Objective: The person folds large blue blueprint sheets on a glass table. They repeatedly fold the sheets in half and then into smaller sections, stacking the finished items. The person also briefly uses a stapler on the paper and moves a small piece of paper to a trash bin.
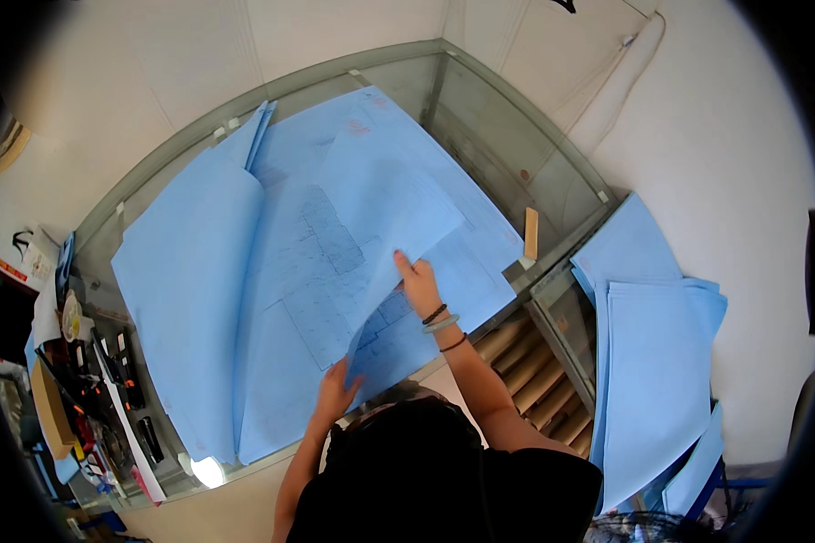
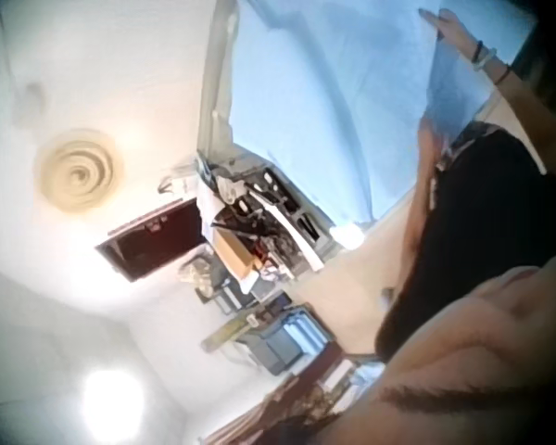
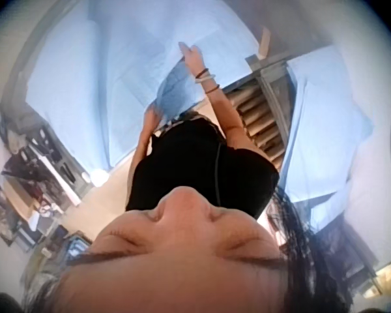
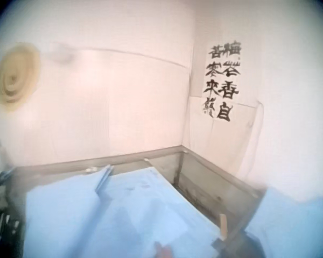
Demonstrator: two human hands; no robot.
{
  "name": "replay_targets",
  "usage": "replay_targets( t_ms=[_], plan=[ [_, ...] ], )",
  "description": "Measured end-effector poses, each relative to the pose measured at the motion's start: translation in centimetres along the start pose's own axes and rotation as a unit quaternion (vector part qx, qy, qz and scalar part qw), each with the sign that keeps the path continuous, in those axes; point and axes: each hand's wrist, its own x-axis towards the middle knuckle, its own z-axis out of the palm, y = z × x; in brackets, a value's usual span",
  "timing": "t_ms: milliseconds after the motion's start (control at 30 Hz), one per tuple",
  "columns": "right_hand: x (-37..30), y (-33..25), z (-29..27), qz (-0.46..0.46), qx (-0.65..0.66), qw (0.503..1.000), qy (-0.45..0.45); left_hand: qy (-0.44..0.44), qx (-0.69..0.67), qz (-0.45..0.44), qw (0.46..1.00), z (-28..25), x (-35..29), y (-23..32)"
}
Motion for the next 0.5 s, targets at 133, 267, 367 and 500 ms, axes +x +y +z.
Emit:
replay_targets(
  t_ms=[133,267,367,500],
  plan=[
    [0.7,-4.8,1.3,-0.063,-0.06,0.996,0.002,0.105,-0.029,-0.048,0.993,-4.7,1.3,1.5],
    [2.2,-5.8,1.4,-0.091,-0.019,0.993,-0.079,0.139,0.018,-0.07,0.988,-9.1,2.8,3.0],
    [3.1,-6.1,2.1,-0.099,-0.001,0.966,-0.239,0.185,0.031,-0.069,0.98,-11.6,3.6,2.4],
    [3.8,-4.8,3.4,-0.077,-0.18,0.892,-0.408,0.237,-0.046,-0.099,0.965,-15.7,3.9,2.5]
  ],
)
